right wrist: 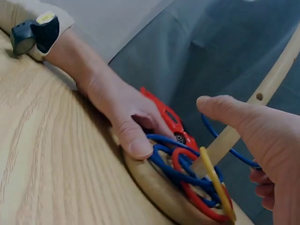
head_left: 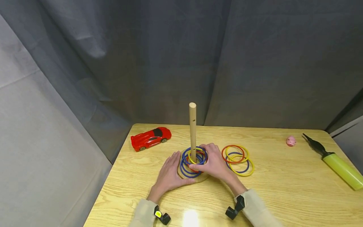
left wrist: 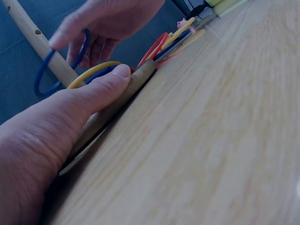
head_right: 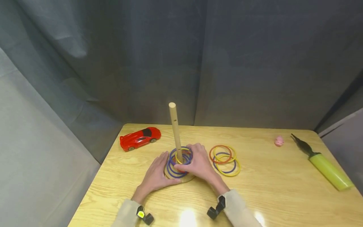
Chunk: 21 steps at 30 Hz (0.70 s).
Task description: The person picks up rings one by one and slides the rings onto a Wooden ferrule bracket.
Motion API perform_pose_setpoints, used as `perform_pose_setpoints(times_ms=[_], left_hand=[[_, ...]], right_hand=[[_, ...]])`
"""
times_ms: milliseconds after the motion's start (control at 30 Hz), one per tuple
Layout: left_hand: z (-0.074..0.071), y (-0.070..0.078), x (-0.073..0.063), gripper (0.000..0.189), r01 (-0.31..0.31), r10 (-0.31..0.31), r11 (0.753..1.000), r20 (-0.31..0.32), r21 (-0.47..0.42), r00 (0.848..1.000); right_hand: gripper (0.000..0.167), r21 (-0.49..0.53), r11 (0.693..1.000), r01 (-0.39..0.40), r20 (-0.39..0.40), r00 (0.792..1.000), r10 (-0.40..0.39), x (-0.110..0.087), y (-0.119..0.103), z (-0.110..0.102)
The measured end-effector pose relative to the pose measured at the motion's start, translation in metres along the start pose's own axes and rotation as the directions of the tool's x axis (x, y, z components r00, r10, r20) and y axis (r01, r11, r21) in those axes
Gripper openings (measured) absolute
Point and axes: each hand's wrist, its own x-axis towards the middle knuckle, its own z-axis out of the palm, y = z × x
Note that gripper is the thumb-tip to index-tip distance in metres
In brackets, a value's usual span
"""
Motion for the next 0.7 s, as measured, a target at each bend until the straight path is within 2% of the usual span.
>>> perform_pose_setpoints(times_ms=[333, 700], left_hand=[[-0.002, 0.002, -0.001, 0.140, -0.002, 0.002, 1.000, 0.001, -0.021, 1.000], [-0.002, 0.001, -0.001, 0.140, -0.001, 0.001, 1.000, 0.008, -0.006, 1.000]], right_hand=[[0.099, -0.067, 0.998, 0.008, 0.007, 1.000, -0.007, 0.005, 0.011, 0.019], [0.100, -0.085, 0.995, 0.042, 0.046, 0.998, -0.039, 0.007, 0.013, 0.021]])
